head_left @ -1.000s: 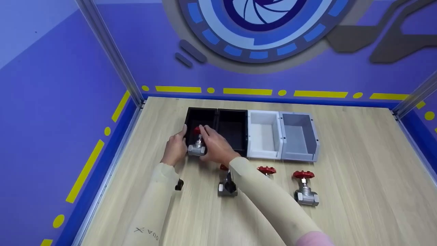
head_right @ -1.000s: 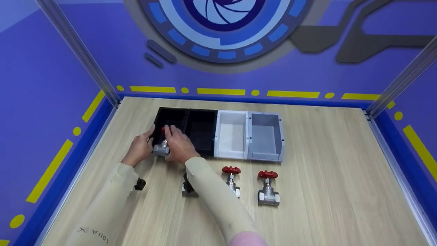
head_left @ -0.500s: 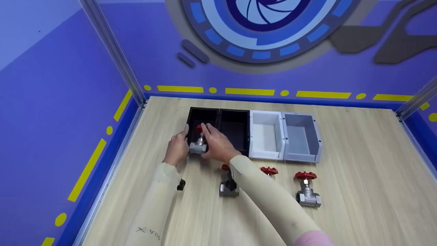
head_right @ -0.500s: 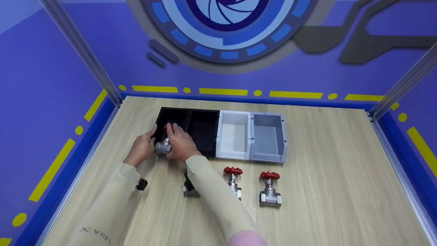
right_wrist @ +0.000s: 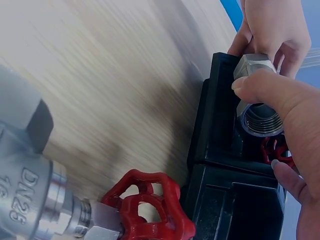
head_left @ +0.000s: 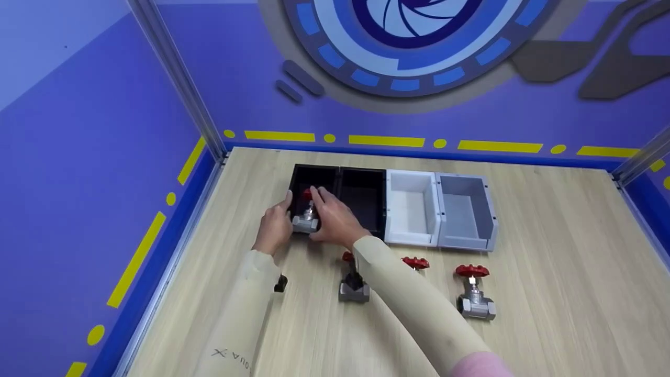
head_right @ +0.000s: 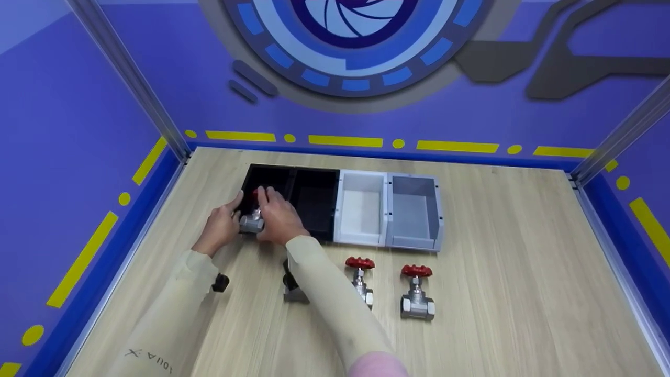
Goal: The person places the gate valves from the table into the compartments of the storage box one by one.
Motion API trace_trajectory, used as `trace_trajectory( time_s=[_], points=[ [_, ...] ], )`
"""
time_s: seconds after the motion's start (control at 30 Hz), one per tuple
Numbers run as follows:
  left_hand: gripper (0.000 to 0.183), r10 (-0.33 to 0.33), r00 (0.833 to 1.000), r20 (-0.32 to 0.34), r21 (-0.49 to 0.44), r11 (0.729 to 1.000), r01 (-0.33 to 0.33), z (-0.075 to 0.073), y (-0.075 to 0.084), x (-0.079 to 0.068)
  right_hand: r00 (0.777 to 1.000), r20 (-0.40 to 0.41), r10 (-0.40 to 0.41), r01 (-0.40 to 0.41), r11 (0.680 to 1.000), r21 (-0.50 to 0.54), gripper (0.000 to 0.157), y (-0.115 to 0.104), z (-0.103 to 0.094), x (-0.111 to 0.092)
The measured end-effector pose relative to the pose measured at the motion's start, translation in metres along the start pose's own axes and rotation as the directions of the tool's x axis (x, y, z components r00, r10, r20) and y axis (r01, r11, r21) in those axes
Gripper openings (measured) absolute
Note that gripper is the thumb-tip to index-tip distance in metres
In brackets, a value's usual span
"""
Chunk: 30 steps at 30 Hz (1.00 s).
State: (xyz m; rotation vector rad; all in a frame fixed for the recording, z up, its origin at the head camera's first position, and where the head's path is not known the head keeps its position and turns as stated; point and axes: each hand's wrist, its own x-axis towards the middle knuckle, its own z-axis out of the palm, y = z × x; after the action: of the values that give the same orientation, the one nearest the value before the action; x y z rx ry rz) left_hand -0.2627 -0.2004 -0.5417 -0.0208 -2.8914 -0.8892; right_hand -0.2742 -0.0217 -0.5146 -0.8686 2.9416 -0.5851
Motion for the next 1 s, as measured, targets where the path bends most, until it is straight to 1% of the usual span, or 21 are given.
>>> trace_trajectory(
  time_s=[0.13,0.3,0.53,0.67,0.83,1.0],
  points=[
    [0.056,-0.024,0.999,0.023,-0.004,1.000,0.024,0.000,0.001,0.000,1.000,-0.014,-0.003,0.003,1.000,-0.009,0.110,0.001,0.000,0.003],
    [0.057,-0.030,0.999,0.022,-0.008,1.000,0.030,0.000,0.002,0.000,1.000,-0.024,0.003,-0.003,1.000,-0.016,0.110,0.003,0.000,0.006],
    [0.057,-0.018,1.000,0.017,-0.020,1.000,0.018,0.001,0.001,0.001,1.000,-0.014,0.022,-0.022,0.999,-0.035,0.109,0.003,0.001,0.011],
    [0.057,-0.006,1.000,0.008,-0.013,1.000,0.006,0.001,0.001,0.002,0.999,-0.016,0.034,-0.035,0.997,-0.064,0.110,0.004,0.001,0.013],
    [0.057,-0.009,1.000,0.008,0.002,1.000,0.009,0.002,0.000,0.001,0.999,-0.021,0.026,-0.028,0.994,-0.104,0.109,0.006,0.003,0.016],
    [0.058,0.004,1.000,-0.001,0.001,1.000,-0.004,0.001,-0.001,-0.001,0.999,-0.046,0.015,-0.020,0.993,-0.115,0.109,0.009,0.003,0.018]
  ],
)
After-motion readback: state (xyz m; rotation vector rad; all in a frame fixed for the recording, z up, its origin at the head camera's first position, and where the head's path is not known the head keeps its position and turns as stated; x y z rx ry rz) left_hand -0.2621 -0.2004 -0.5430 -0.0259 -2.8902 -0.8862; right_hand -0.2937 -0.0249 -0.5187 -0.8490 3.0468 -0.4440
